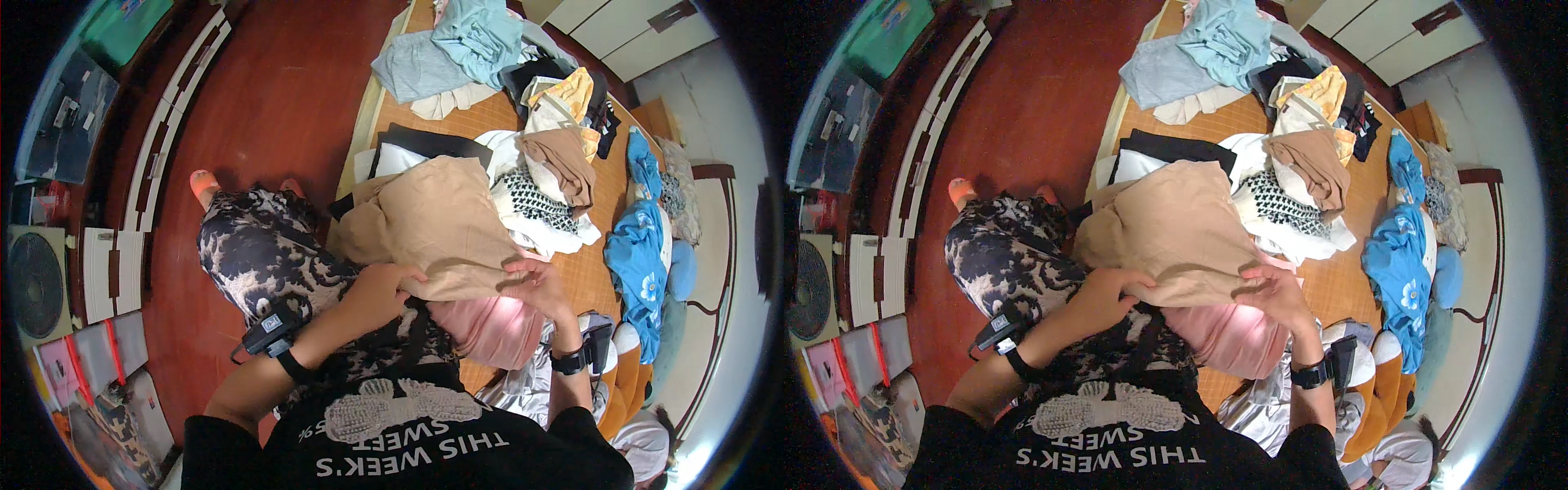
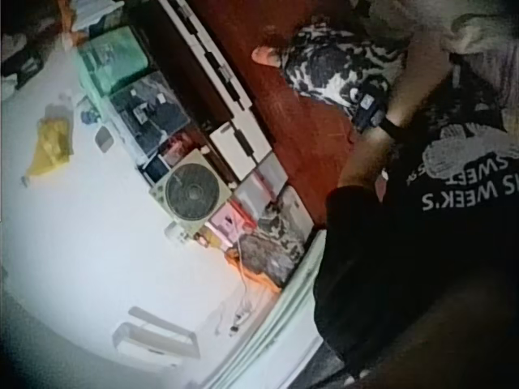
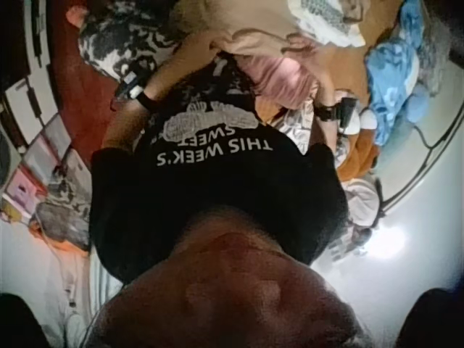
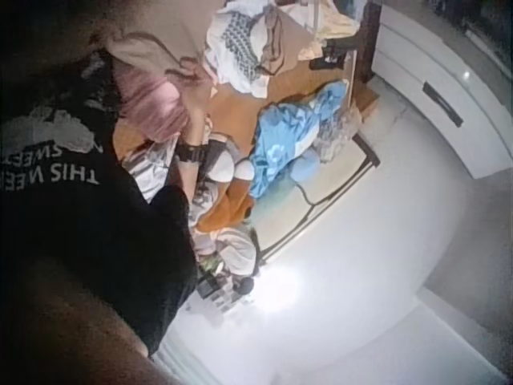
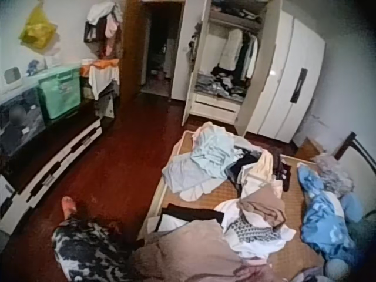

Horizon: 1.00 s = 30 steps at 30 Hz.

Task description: Folding various items of clothing including shirts and towels on a bed.

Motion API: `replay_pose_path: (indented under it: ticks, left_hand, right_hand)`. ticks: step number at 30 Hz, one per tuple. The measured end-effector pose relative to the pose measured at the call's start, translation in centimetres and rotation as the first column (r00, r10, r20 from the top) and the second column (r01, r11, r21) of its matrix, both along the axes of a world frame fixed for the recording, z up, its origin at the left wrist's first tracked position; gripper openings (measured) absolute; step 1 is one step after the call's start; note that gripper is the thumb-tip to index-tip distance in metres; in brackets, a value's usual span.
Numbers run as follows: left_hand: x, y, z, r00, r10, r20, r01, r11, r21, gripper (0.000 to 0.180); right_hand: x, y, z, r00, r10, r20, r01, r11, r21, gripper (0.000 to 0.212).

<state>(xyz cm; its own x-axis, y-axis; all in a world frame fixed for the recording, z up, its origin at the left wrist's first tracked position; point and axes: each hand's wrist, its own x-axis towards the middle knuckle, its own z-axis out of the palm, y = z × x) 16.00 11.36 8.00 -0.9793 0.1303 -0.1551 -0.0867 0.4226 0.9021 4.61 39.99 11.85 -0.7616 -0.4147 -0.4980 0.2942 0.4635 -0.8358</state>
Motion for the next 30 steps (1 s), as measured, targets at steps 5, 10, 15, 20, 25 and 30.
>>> replay_pose_path:
  ticks: [5,10,15,20,25,30]
  left_hand:
    - [-0.5,-1.3,-0.2,0.994,0.1,0.048,-0.106,0.985,0.136,0.032]
    - [-3.0,-3.7,0.9,0.966,0.095,0.242,-0.13,0.982,0.134,0.034]
    - [-8.1,-7.2,-1.0,0.947,0.205,0.246,-0.273,0.918,0.288,0.044]
    - [-10.3,-7.4,-4.5,0.848,0.524,-0.076,-0.53,0.843,-0.09,0.051]
    - [-9.6,-6.0,-3.9,0.912,0.386,-0.139,-0.41,0.865,-0.288,0.052]
    - [-9.6,-4.8,-3.8,0.928,0.326,0.18,-0.194,0.836,-0.512,0.064]
  right_hand:
    - [-1.4,-1.7,0.7,0.901,0.389,-0.193,-0.28,0.861,0.424,0.028]
    - [-5.3,-1.8,0.6,0.87,0.346,-0.351,-0.215,0.907,0.361,0.016]
    - [-11.9,-4.5,0.7,0.843,0.277,-0.461,-0.187,0.955,0.232,0.025]
    - [-14.5,-8.2,-4.2,0.576,0.208,-0.791,0.012,0.965,0.263,0.045]
    - [-9.6,-11.7,-4.8,0.415,0.443,-0.795,-0.2,0.896,0.395,0.05]
    - [-6.2,-13.3,-7.4,0.28,0.763,-0.582,-0.337,0.646,0.685,0.07]
